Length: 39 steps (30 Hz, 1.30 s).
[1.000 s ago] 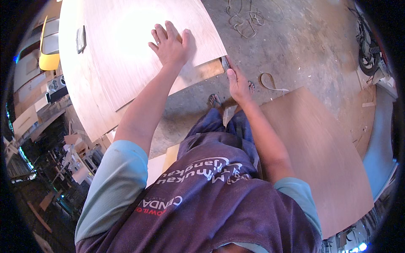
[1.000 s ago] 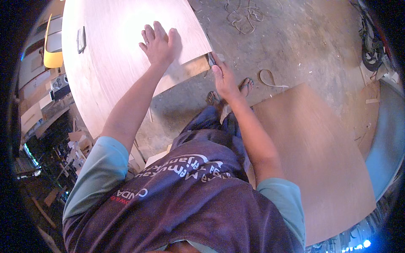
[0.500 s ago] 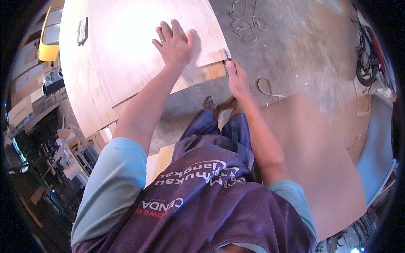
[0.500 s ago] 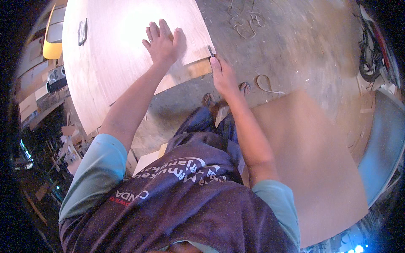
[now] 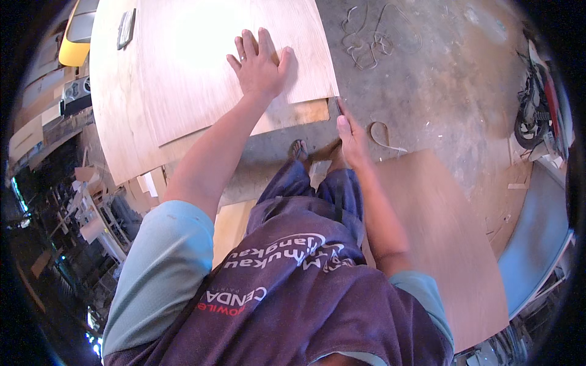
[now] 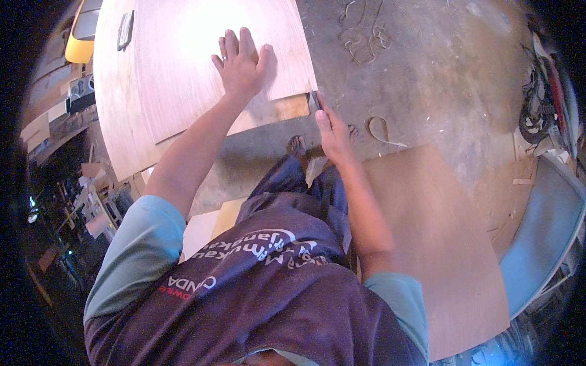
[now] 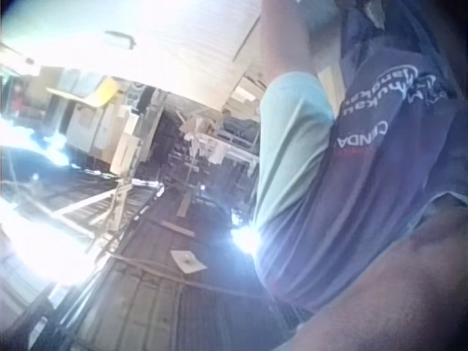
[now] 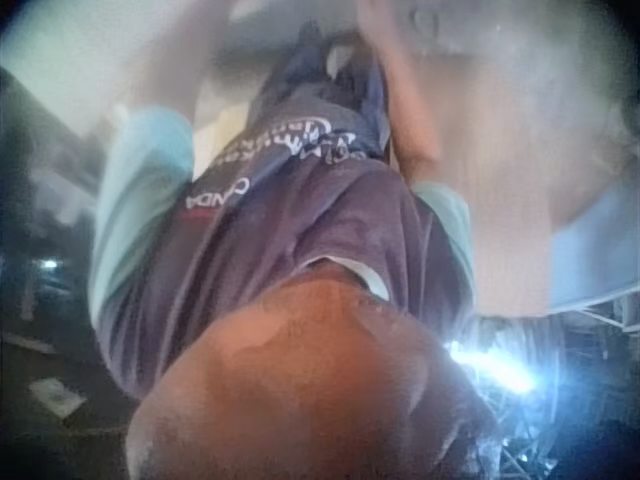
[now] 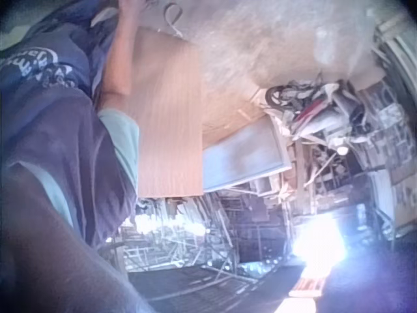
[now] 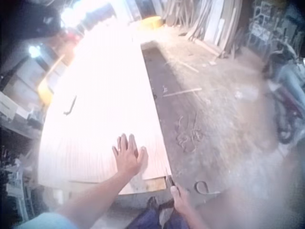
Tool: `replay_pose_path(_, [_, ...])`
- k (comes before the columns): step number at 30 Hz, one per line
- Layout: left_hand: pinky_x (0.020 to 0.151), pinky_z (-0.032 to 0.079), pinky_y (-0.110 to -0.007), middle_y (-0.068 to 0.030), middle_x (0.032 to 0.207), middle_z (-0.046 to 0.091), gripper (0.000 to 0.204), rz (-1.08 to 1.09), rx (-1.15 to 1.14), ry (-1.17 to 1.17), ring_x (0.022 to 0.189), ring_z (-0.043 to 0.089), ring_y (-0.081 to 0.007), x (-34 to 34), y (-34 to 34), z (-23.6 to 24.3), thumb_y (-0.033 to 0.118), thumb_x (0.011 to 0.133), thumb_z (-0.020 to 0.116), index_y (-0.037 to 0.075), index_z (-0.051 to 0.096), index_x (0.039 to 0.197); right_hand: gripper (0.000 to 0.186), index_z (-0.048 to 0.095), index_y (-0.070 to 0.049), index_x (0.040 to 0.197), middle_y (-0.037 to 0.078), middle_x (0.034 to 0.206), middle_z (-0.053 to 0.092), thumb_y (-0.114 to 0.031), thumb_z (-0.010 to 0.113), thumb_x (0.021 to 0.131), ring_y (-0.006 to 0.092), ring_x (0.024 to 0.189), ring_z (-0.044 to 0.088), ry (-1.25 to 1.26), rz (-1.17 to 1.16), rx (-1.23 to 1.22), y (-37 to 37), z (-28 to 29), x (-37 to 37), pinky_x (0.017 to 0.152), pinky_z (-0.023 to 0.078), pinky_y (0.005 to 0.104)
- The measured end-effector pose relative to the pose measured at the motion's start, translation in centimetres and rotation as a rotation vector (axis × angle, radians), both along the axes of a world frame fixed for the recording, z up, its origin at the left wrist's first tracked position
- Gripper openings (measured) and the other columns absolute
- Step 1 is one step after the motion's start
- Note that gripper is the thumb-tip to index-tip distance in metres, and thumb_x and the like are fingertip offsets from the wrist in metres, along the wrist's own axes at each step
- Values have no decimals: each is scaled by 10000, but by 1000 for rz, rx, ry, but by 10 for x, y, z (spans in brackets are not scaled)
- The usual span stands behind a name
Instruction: The person sands the surface of a wood panel with a sanding block and then uses a utility knife to trim excess laminate material from the edges.
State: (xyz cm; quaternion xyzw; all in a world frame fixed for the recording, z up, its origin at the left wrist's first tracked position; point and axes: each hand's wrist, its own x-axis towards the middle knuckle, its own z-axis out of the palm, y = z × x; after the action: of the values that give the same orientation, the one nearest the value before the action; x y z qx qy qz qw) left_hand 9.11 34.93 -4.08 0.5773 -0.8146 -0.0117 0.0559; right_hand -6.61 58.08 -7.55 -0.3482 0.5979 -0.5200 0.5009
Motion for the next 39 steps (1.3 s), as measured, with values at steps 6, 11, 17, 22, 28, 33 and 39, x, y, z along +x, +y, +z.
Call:
replay_pose_path(6, [1254,86,-695,-248,1730,186,856,-14,-21,-15,1620,111,-439,1,1,-9,676,1028,394,137,250,1676,571,461,37,1566,191,1597,510,-346,472,1142,276,1494,453,16,-9,15,-1,-2,0,1239,308,379])
replay_pose_path(11, [1254,108,-690,-262,1716,201,829,-10,-47,-17,1608,147,-459,3,0,-9,657,1031,417,151,261,1670,515,550,33,1483,233,1442,628,-343,472,1140,313,1358,578,58,-124,-14,-14,-3,14,1161,398,393])
replay_pose_path(17, [1249,97,-697,-257,1720,207,843,-8,-41,-14,1611,140,-455,3,0,-7,667,1025,413,137,275,1666,443,654,52,1200,156,1007,688,-361,513,1130,219,959,597,44,-64,137,-36,-2,4,924,477,371])
replay_pose_path(22, [1244,104,-704,-263,1714,211,828,1,-38,-3,1607,152,-457,1,-2,-5,638,1021,461,146,290,1665,433,658,41,1212,141,1007,688,-361,518,1129,204,963,592,-28,-105,136,-33,-8,9,924,480,359])
replay_pose_path(28, [1243,106,-702,-251,1713,225,824,3,-48,-2,1609,153,-447,4,1,-6,625,1019,472,141,298,1662,398,664,22,1224,142,1015,690,-333,511,1130,221,977,602,66,-189,-65,-37,-1,14,930,480,368])
replay_pose_path(33, [1240,88,-710,-257,1722,210,852,-1,-30,-10,1610,137,-455,1,0,-3,665,1019,427,128,281,1665,425,658,25,1235,163,1023,711,-359,513,1126,267,966,640,61,-109,24,-37,-1,8,914,490,385])
replay_pose_path(39, [1249,73,-703,-256,1732,185,850,9,6,-9,1619,106,-450,1,-1,-2,655,1024,428,129,269,1671,476,665,14,1236,188,1021,730,-424,518,1120,259,944,664,26,-120,27,-78,4,-1,882,507,405])
